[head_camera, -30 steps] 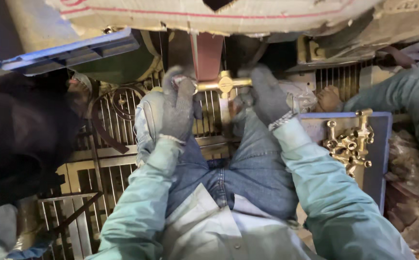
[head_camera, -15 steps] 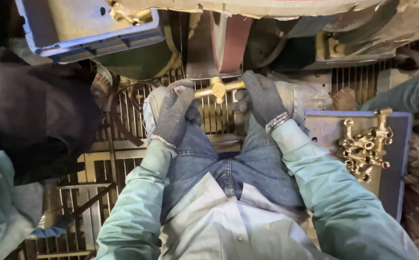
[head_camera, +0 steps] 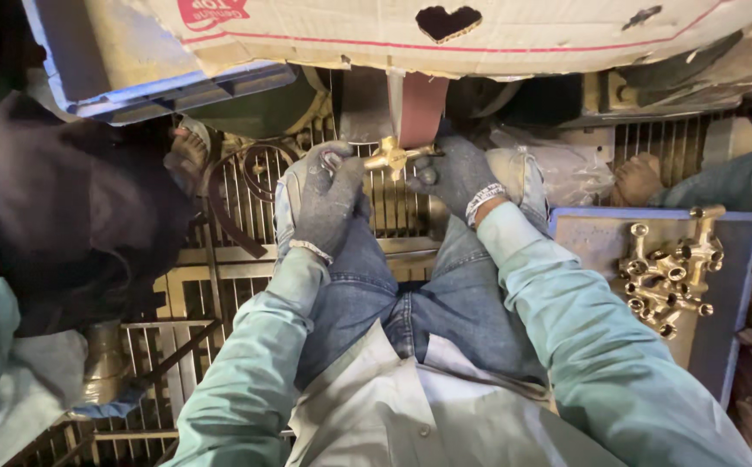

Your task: The person sits on a metal grate floor and repeatedly rubs brass-colored metal parts against a moving sanding belt. They handle the parts one at a time, rotating them to sand different surfaces, and place the finished pieces into a blue tray.

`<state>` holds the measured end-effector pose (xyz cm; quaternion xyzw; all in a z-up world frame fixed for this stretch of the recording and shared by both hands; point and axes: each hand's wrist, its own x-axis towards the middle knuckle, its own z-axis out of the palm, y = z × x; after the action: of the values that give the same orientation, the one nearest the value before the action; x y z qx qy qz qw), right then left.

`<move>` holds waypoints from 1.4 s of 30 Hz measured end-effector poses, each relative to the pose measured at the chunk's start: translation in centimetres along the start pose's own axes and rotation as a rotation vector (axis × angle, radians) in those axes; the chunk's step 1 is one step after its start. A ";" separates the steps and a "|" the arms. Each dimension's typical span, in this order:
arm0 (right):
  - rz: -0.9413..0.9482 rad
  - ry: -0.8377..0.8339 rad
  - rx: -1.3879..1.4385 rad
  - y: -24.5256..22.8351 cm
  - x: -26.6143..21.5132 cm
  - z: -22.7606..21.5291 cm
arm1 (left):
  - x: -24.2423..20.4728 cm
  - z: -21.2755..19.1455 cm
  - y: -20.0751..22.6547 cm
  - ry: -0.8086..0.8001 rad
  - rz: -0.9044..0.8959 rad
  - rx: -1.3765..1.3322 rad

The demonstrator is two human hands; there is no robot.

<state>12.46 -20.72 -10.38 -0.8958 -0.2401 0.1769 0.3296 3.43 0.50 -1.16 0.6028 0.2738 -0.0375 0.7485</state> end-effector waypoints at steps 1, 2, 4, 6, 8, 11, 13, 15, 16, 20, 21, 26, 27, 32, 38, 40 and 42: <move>0.134 -0.013 0.331 -0.2 -0.2 0.0 | -0.1 0.0 0.2 0.030 0.001 0.050; 0.270 -0.024 0.661 -0.4 -0.3 0.0 | 0.0 0.1 0.3 0.015 0.008 -0.048; 0.424 -0.023 1.154 -0.9 -0.3 -0.1 | 0.6 0.1 0.3 -0.014 0.021 -0.244; 0.454 0.006 1.482 -1.1 -0.2 -0.5 | 1.4 -0.2 0.2 -0.012 -0.054 -0.255; 0.341 -0.056 0.902 -1.1 -0.4 -1.1 | 2.2 -0.3 -0.1 -0.008 -0.121 -0.316; 0.103 0.019 0.367 -0.9 -0.9 -1.6 | 3.3 -0.6 -0.4 -0.014 -0.183 -0.416; -0.073 0.116 0.121 -0.6 -1.4 -1.7 | 3.6 -0.7 -0.3 -0.036 -0.199 -0.398; -0.251 0.212 -0.129 -0.2 -1.5 -1.8 | 4.1 -0.6 0.2 0.008 -0.280 -0.389; -0.174 0.162 -0.062 0.2 -1.4 -1.7 | 4.2 -0.5 0.5 0.030 -0.324 -0.385; 0.054 -0.004 0.105 1.9 -0.3 -0.8 | 5.1 0.1 2.1 0.102 -0.459 -0.233; 0.089 -0.034 0.121 2.4 0.3 -0.6 | 5.4 0.3 2.7 0.153 -0.527 -0.119; 0.261 -0.195 0.460 3.5 0.7 0.6 | 5.8 0.7 3.6 0.228 -0.596 -0.174; 0.385 -0.262 0.755 3.3 0.4 0.6 | 5.5 0.5 3.4 0.159 -0.563 -0.168; 0.095 0.204 0.536 -1.0 -2.2 -1.8 | 2.7 -1.0 1.2 -0.027 -0.330 -0.505; 0.095 0.175 0.704 -8.4 -8.2 -6.1 | -2.4 -0.5 -0.3 -0.250 -0.048 -0.731; 0.036 0.150 0.621 -9.7 -11.1 -6.0 | -5.0 0.5 -0.6 -0.251 -0.033 -0.752; 0.071 0.093 0.556 -9.8 -12.9 -4.9 | -7.1 1.1 -0.6 -0.305 0.106 -0.250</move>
<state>1.10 -23.68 1.80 -0.7860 -0.1356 0.2061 0.5669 -2.39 -2.59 1.68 0.5063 0.1276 -0.0545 0.8511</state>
